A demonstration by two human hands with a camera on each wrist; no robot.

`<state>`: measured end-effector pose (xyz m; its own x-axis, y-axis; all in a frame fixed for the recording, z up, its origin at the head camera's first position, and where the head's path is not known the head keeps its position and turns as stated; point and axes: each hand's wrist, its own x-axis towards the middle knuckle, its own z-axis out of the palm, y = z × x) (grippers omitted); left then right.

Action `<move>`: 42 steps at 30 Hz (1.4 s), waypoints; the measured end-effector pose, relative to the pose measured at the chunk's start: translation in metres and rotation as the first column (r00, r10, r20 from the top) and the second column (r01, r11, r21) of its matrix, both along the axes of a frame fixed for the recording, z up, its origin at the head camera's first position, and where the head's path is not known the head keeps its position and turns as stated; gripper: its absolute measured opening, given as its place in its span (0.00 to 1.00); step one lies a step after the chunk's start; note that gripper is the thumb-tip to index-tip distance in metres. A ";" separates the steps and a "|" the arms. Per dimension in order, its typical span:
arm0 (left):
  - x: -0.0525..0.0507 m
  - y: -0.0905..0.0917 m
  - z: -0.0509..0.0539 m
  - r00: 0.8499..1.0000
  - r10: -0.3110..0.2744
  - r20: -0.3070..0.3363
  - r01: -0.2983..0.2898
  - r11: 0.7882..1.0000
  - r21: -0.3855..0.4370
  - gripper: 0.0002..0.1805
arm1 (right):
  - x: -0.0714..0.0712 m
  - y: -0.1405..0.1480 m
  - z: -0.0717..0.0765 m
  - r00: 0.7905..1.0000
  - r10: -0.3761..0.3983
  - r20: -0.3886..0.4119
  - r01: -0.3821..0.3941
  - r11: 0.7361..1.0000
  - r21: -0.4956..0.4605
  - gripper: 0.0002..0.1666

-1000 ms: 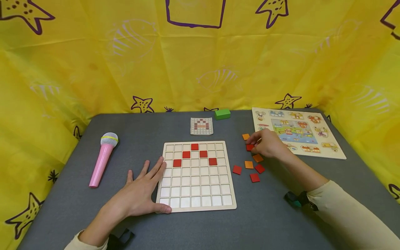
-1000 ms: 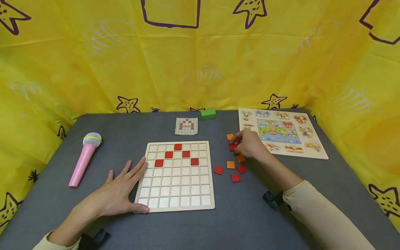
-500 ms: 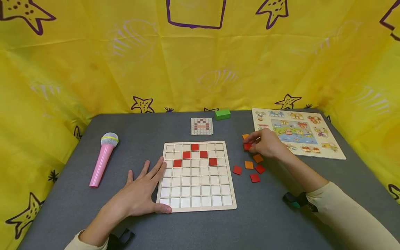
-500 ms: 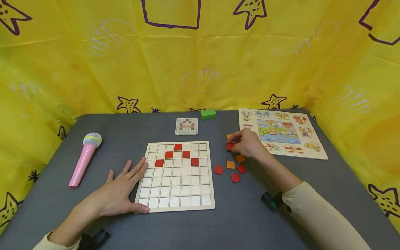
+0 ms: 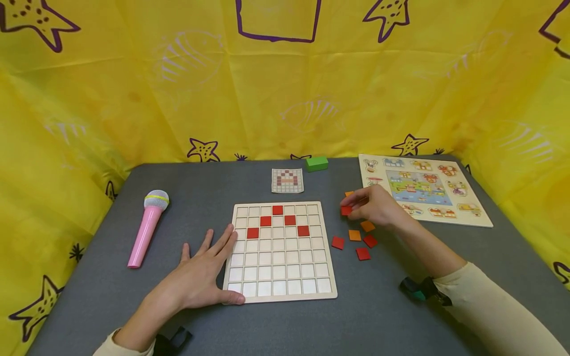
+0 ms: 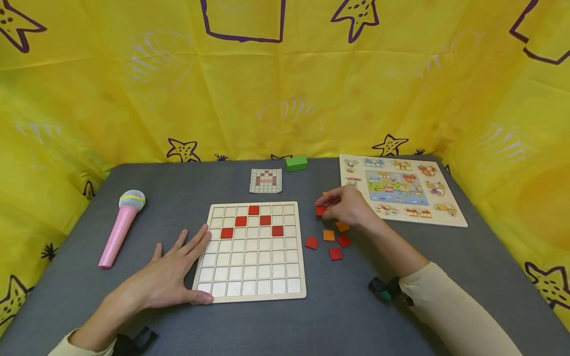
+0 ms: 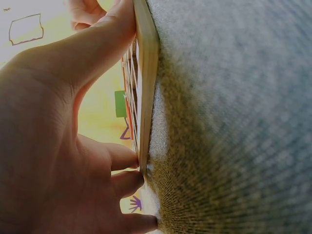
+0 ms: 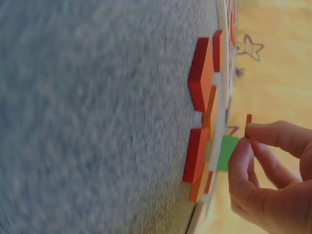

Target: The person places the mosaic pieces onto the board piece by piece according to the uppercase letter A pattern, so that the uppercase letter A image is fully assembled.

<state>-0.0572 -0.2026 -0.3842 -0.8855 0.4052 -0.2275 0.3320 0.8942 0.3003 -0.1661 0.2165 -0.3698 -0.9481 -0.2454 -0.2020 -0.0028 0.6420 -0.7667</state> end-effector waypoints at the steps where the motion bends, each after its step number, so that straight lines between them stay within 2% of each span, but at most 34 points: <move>1: 0.000 0.000 0.000 1.000 0.000 0.003 0.000 1.000 -0.001 0.76 | 0.001 -0.001 0.000 1.000 0.000 0.005 0.000 1.000 -0.001 0.18; 11: -0.001 0.001 0.000 1.000 0.000 0.006 0.000 1.000 -0.013 0.77 | 0.009 -0.014 -0.005 0.999 0.039 -0.010 -0.039 0.999 0.004 0.17; 25: -0.001 0.000 0.000 1.000 0.005 0.011 -0.005 1.000 -0.010 0.77 | 0.018 -0.036 -0.008 0.996 0.090 0.014 -0.090 0.995 -0.037 0.17; 32: -0.001 0.000 0.000 1.000 0.008 0.017 -0.008 1.000 -0.011 0.77 | 0.021 -0.046 -0.010 0.995 0.084 0.046 -0.080 0.994 -0.073 0.16; 42: -0.001 0.000 -0.001 1.000 0.003 0.006 -0.003 1.000 -0.016 0.77 | 0.025 -0.060 -0.011 0.988 0.143 0.065 -0.139 0.988 -0.064 0.15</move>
